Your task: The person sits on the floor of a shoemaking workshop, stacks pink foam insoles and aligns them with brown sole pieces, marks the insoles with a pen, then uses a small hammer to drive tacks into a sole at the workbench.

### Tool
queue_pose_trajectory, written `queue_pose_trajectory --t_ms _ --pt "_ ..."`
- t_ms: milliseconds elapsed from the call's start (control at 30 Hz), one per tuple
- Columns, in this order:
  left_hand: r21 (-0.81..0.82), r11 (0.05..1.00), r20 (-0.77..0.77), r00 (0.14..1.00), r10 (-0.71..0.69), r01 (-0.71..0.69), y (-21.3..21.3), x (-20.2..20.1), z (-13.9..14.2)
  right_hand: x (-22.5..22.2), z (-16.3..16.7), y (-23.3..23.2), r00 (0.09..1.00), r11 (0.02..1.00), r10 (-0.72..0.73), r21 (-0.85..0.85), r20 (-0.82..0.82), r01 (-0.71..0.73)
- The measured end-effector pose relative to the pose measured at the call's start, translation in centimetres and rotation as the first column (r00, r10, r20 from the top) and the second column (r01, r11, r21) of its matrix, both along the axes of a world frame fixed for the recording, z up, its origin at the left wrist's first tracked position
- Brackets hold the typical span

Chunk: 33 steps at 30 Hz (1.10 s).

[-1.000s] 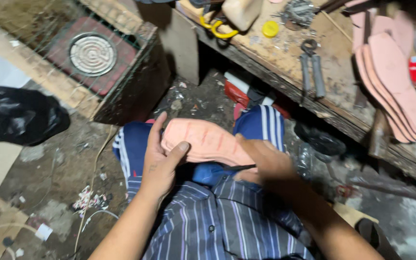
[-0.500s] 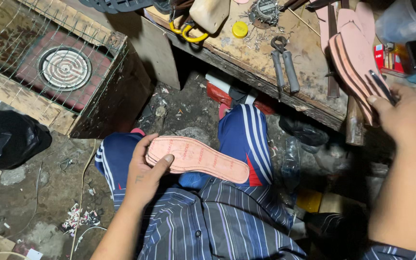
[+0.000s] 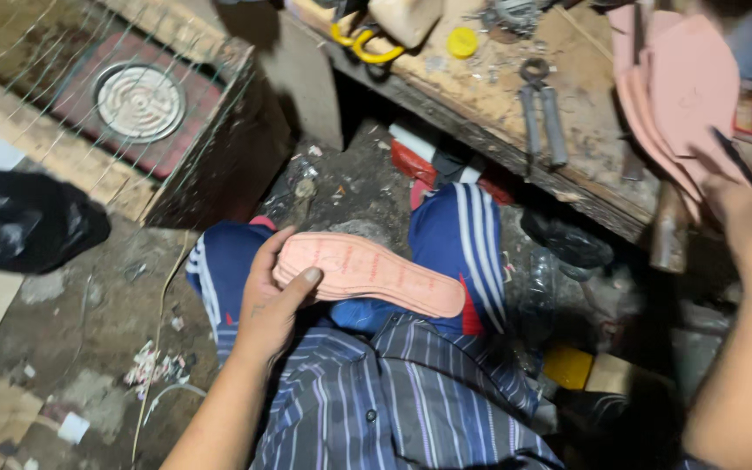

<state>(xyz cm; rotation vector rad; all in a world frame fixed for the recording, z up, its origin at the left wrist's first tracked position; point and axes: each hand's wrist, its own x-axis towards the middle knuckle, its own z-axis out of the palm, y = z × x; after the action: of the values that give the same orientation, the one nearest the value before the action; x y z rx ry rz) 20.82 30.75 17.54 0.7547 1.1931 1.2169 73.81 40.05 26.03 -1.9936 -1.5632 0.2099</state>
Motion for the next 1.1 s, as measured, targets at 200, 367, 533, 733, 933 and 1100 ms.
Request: queue_pose_trajectory --t_ms 200,367,533,733,933,1100 --pt "0.003 1.000 0.086 0.996 0.009 -0.009 -0.4 -0.5 -0.4 -13.9 -0.9 -5.8 0.831 0.831 0.556 -0.016 0.019 -0.556" --pt "0.091 0.995 0.123 0.991 -0.051 0.040 -0.6 -0.7 -0.5 -22.8 -4.6 -8.6 0.697 0.678 0.717 -0.201 -0.032 -0.707" --pt "0.164 0.984 0.243 0.963 -0.115 0.076 -1.2 -1.5 -0.2 -25.2 -3.5 -8.8 0.711 0.702 0.698 -0.115 -0.081 -0.703" --pt "0.227 0.965 0.257 0.948 -0.188 0.130 -1.8 -1.8 -0.3 -26.3 -2.8 -7.5 0.721 0.700 0.673 -0.173 -0.165 -0.693" --pt "0.269 0.948 0.255 0.937 -0.238 0.168 -2.1 -2.0 -0.1 -26.6 -3.1 -7.9 0.771 0.749 0.554 -0.216 -0.312 -0.626" --pt "0.278 0.944 0.238 0.939 -0.250 0.181 -2.1 -2.0 -0.1 -27.1 -3.7 -7.9 0.765 0.756 0.578 -0.167 -0.285 -0.634"
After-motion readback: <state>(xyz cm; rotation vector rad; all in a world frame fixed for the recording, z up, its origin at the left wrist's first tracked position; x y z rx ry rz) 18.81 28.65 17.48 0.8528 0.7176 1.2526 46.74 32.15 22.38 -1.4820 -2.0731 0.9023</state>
